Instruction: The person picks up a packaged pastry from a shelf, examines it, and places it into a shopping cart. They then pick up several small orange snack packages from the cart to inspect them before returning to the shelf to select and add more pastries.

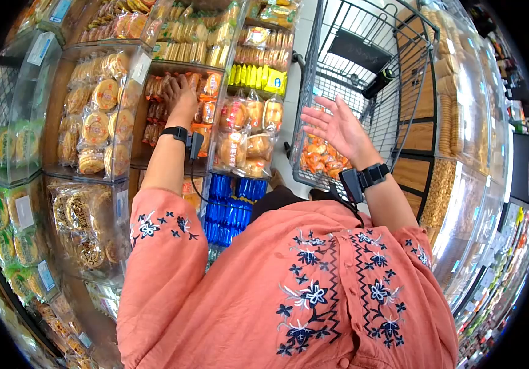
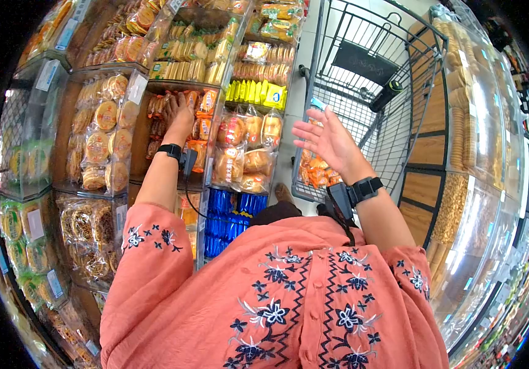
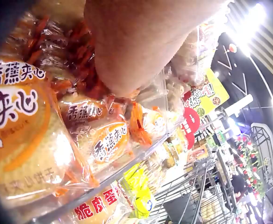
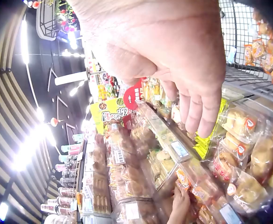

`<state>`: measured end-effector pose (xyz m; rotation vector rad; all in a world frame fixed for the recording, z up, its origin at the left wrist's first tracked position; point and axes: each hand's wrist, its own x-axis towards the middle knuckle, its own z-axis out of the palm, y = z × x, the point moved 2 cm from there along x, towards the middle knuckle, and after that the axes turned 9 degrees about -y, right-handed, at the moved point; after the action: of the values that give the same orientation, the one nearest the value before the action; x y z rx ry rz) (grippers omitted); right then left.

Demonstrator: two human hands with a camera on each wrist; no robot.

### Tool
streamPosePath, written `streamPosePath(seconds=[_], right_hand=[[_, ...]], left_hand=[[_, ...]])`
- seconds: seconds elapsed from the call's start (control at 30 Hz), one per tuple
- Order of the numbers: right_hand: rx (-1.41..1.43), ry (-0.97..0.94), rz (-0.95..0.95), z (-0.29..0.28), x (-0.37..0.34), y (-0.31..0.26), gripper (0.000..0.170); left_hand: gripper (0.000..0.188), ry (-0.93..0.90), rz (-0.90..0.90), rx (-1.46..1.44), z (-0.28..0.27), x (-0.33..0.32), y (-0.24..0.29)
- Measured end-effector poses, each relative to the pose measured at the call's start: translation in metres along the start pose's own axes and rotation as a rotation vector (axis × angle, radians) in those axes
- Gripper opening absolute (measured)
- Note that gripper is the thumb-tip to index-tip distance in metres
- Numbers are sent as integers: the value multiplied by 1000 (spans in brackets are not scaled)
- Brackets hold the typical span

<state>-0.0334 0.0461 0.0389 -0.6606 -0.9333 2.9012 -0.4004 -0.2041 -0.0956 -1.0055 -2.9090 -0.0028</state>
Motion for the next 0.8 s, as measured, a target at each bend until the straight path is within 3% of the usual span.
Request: streamPosePath(seconds=[0.17, 0.3, 0.33, 0.37, 0.4, 0.43, 0.47, 0.53, 0.57, 0.63, 0.67, 0.7, 0.73, 0.77, 0.8], right_hand=[[-16, 3, -6, -12, -4, 0, 67], [32, -5, -21, -26, -9, -2, 67], [54, -6, -34, -34, -11, -3, 67], [78, -37, -67, -40, -16, -7, 67], [92, -32, -94, -49, -22, -12, 67], [106, -16, -122, -59, -28, -17, 67], [115, 21, -165, -70, -35, -22, 67], [132, 97, -216, -100, -49, -30, 66], [147, 153, -238, -116, -57, -33, 65], [156, 298, -263, -137, -79, -34, 65], [160, 360, -273, -146, -87, -35, 64], [165, 387, -277, -156, -95, -35, 64], [169, 413, -279, -166, -105, -34, 64], [174, 440, -280, -177, -113, -32, 64], [196, 478, -272, -188, -120, -29, 64]], left_hand=[[58, -30, -25, 51, 5, 7, -1], [67, -335, -150, -154, -36, 11, 5], [73, -277, -146, -266, -19, 18, -8], [75, -289, -166, -517, -36, 15, -5], [72, -263, -92, -416, -42, 24, -12], [67, -289, -74, -524, -91, 12, 14], [50, -63, 15, -531, -99, 8, 23], [49, -68, 105, -545, -99, 11, 29], [48, -118, 81, -825, -134, -15, 72], [49, 31, 124, -797, -119, -29, 105], [50, -204, 38, -996, -154, -49, 156], [47, -207, 100, -988, -128, -54, 174], [45, -281, 115, -946, -136, -67, 212], [44, -310, 246, -1001, -114, -78, 239], [43, -455, 228, -968, -111, -88, 273]])
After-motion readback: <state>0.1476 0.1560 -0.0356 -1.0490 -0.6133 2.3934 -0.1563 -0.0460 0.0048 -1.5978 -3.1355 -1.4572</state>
